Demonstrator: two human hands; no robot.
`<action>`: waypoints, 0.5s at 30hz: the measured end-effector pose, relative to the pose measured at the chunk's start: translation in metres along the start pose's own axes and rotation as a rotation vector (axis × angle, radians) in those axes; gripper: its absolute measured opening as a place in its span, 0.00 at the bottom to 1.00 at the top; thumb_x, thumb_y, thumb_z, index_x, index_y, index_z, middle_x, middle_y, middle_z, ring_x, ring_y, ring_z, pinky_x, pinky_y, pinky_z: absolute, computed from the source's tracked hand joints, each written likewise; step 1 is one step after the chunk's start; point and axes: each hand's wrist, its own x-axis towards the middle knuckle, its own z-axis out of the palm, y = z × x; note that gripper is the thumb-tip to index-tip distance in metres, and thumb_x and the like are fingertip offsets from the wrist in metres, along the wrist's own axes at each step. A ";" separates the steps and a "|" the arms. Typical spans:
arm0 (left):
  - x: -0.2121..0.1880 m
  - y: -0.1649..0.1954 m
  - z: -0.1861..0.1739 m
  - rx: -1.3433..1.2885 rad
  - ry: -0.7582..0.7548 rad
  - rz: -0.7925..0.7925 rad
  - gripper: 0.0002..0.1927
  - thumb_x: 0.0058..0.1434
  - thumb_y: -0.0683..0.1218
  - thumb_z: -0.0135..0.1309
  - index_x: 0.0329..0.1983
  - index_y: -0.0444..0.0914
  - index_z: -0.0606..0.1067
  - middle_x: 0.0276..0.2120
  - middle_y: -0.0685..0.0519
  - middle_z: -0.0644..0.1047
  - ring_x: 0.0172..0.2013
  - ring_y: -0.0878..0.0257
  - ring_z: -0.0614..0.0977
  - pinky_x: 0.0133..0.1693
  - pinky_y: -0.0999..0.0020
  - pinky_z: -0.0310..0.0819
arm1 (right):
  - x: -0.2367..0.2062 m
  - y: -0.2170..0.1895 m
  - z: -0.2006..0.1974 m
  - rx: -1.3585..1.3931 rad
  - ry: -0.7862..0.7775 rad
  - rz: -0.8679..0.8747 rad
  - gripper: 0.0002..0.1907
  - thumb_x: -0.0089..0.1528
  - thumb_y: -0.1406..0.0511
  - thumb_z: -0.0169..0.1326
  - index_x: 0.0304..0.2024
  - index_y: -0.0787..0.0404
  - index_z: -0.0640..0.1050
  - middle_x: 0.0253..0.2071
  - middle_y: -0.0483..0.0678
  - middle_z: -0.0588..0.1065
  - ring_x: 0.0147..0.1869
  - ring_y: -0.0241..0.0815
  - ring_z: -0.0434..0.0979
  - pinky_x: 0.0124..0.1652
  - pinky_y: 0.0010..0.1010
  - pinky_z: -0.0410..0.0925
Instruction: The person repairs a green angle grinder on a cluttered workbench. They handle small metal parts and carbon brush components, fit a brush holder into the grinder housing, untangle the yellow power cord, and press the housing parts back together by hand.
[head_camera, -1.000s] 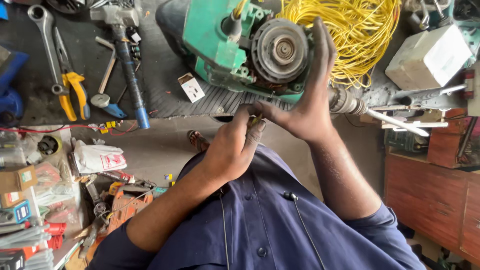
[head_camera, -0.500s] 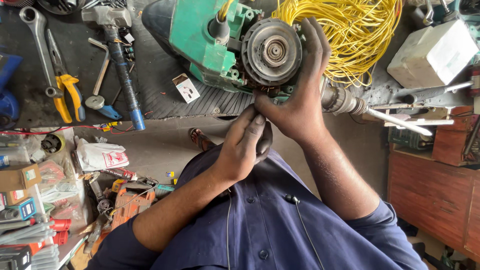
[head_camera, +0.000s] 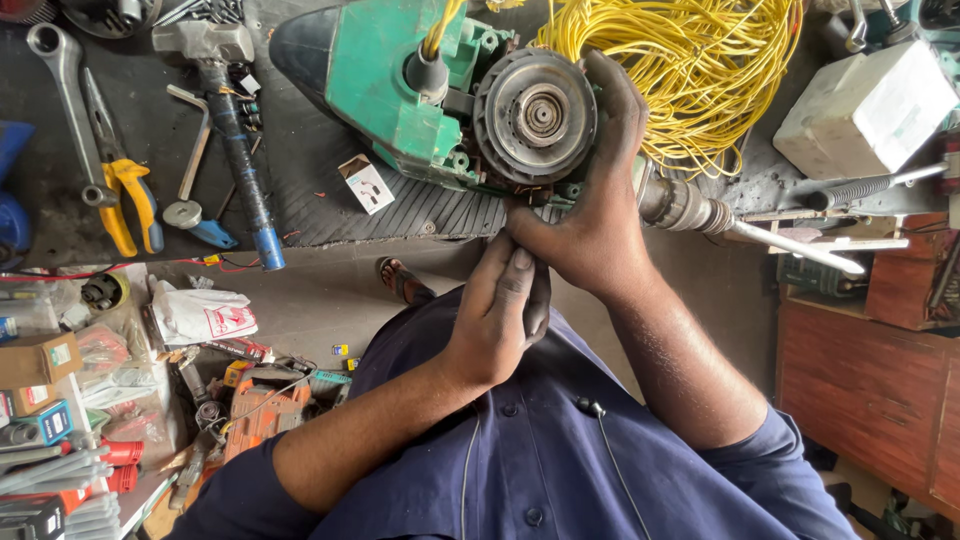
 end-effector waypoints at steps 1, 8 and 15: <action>0.000 -0.001 0.000 0.013 0.003 0.011 0.16 0.80 0.54 0.34 0.48 0.37 0.64 0.23 0.59 0.65 0.20 0.74 0.63 0.22 0.77 0.60 | -0.001 0.000 0.000 0.032 -0.004 0.002 0.58 0.54 0.72 0.66 0.76 0.63 0.44 0.73 0.56 0.51 0.82 0.51 0.54 0.81 0.40 0.55; 0.005 -0.004 -0.003 0.329 0.034 0.078 0.14 0.78 0.50 0.36 0.51 0.33 0.64 0.29 0.52 0.69 0.27 0.65 0.70 0.30 0.68 0.68 | -0.004 0.007 0.002 0.080 -0.017 0.003 0.58 0.55 0.74 0.66 0.76 0.61 0.41 0.74 0.56 0.52 0.82 0.49 0.54 0.79 0.38 0.54; 0.011 -0.001 -0.008 0.717 0.037 0.277 0.13 0.76 0.45 0.39 0.54 0.29 0.65 0.42 0.35 0.75 0.45 0.40 0.77 0.48 0.49 0.70 | -0.007 0.012 0.000 0.130 -0.056 0.036 0.59 0.55 0.75 0.66 0.75 0.62 0.40 0.74 0.56 0.52 0.80 0.49 0.52 0.78 0.38 0.53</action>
